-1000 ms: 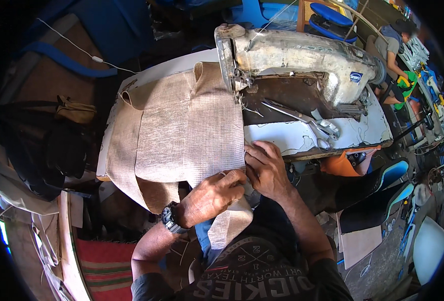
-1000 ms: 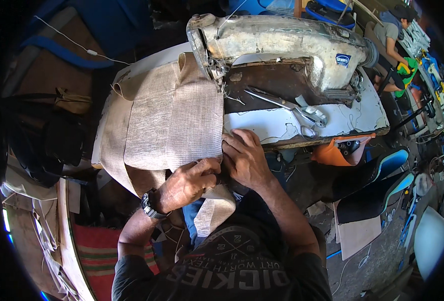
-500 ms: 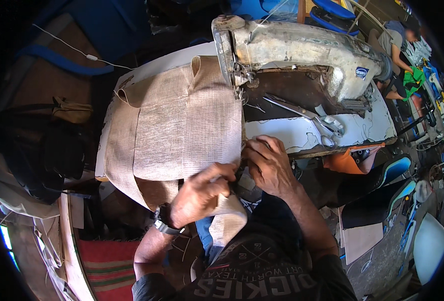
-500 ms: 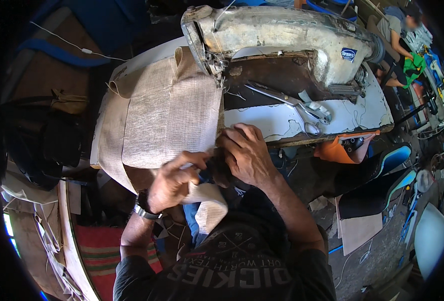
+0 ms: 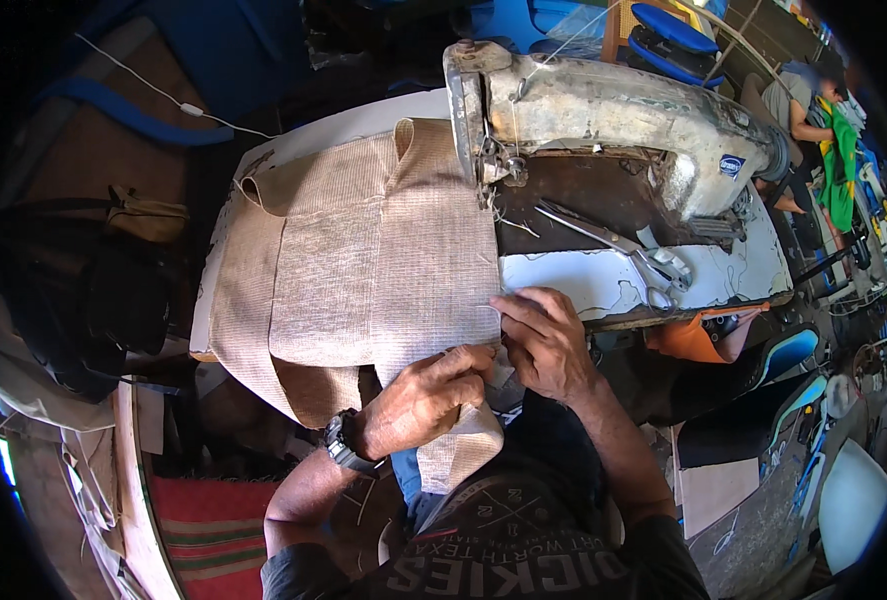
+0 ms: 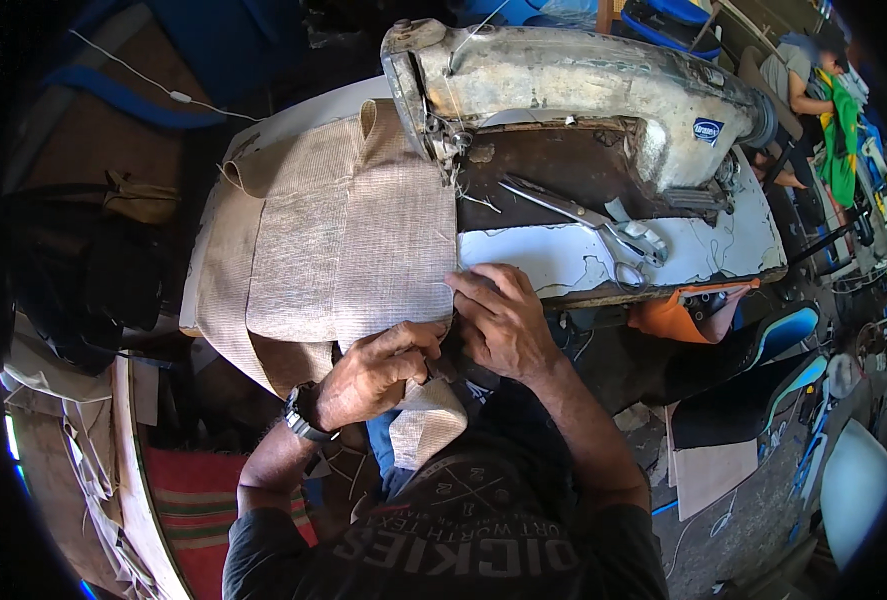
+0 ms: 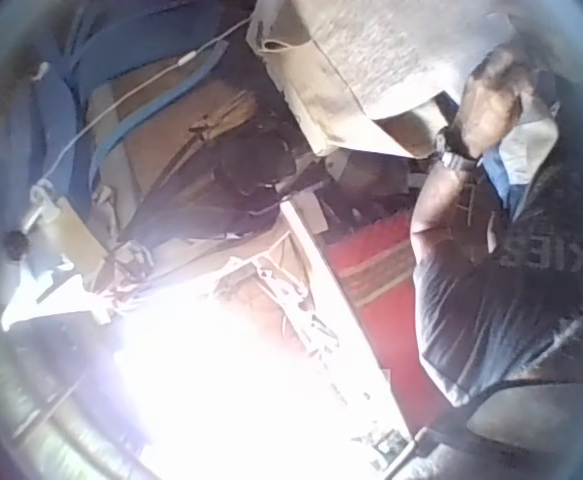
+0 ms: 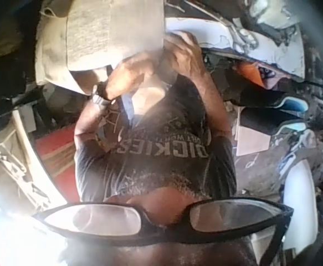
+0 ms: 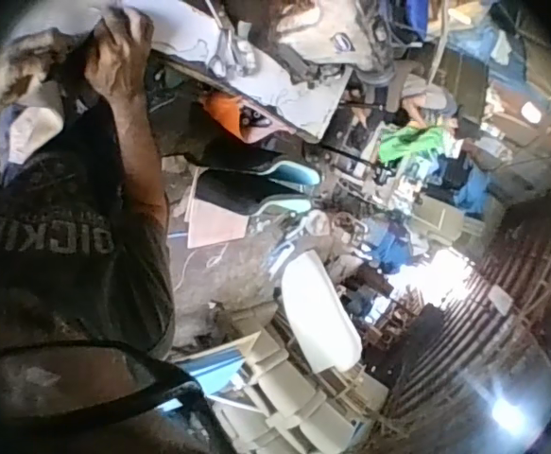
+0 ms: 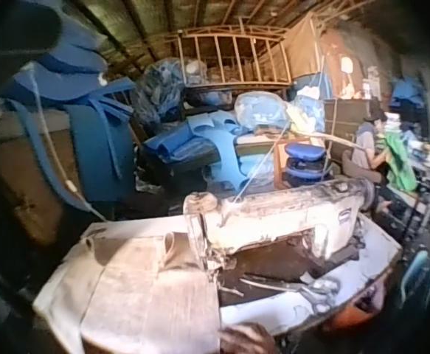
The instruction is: Sewing and cutting fabric pieces using an industrial sewing machine and scissors.
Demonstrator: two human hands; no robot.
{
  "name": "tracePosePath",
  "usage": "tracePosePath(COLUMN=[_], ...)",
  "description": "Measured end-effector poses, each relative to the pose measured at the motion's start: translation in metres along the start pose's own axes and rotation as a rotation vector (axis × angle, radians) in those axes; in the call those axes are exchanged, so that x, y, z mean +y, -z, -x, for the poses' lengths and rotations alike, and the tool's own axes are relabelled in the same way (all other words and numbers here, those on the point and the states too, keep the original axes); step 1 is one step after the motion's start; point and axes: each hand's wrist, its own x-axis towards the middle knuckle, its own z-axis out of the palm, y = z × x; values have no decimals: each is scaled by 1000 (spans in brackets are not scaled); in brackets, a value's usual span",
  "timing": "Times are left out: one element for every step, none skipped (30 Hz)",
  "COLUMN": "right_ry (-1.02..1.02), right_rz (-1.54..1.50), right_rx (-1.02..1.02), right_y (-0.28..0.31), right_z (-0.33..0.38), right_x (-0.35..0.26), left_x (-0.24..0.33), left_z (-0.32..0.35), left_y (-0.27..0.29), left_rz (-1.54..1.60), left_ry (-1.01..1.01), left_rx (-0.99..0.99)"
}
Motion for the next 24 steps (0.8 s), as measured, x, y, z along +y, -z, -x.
tracePosePath(right_ry=[-3,2,-10,-9,-11,-19,-26,-51,-30,-29,-29,-21,-15,-7,-12,-5,-8,-11,-16,-22,-26,-40,-32,-37], right_rz=[-14,-21,-41,-51,-62,-59,-55,-55,-44,-37,-25,-4,-10,-13,-19,-11,-4,4,8,6,2,-2,2,4], right_rx=[7,2,12,12,13,2,-9,-24,-22,-26,-48,-40,-57,-71,-84,-104,-124,-142,-163,-160,-158,-167,-169,-183], right_y=[0,1,1,2,3,3,4,4,5,5,5,6,7,9,10,12,13,15,16,17,17,18,18,18], right_z=[0,0,0,0,-1,-1,-2,-3,-4,-5,-5,-6,-7,-8,-8,-9,-9,-10,-11,-12,-14,-15,-17,-19], right_x=[1,1,1,2,1,0,-1,-2,-4,-6,-8,-9,-10,-10,-9,-9,-9,-8,-8,-8,-7,-7,-6,-5], left_x=[-1,-1,-1,-1,-1,-3,-5,-9,-15,-23,-34,-46,-60,-71,-79,-86,-92,-96,-99,-100,-101,-101,-101,-101], left_z=[0,0,0,0,-1,-2,-4,-6,-10,-13,-20,-26,-32,-36,-36,-37,-37,-36,-35,-35,-35,-36,-37,-39], left_y=[-1,-2,-3,-3,-3,0,3,7,11,17,20,24,28,32,32,33,32,33,33,33,33,33,34,35], left_rz=[11,28,45,66,81,101,128,179,238,115,-16,-76,-131,-163,-169,-168,-169,-137,-131,-128,-132,-113,-100,-85], left_ry=[8,28,60,83,87,85,83,99,116,169,146,74,18,7,-34,-59,-89,-87,-63,-58,-58,-58,-64,-70], left_rx=[2,-7,-11,-24,-25,-33,-32,-39,-38,-53,24,61,92,40,13,-10,-41,-57,-67,-70,-75,-69,-65,-62])
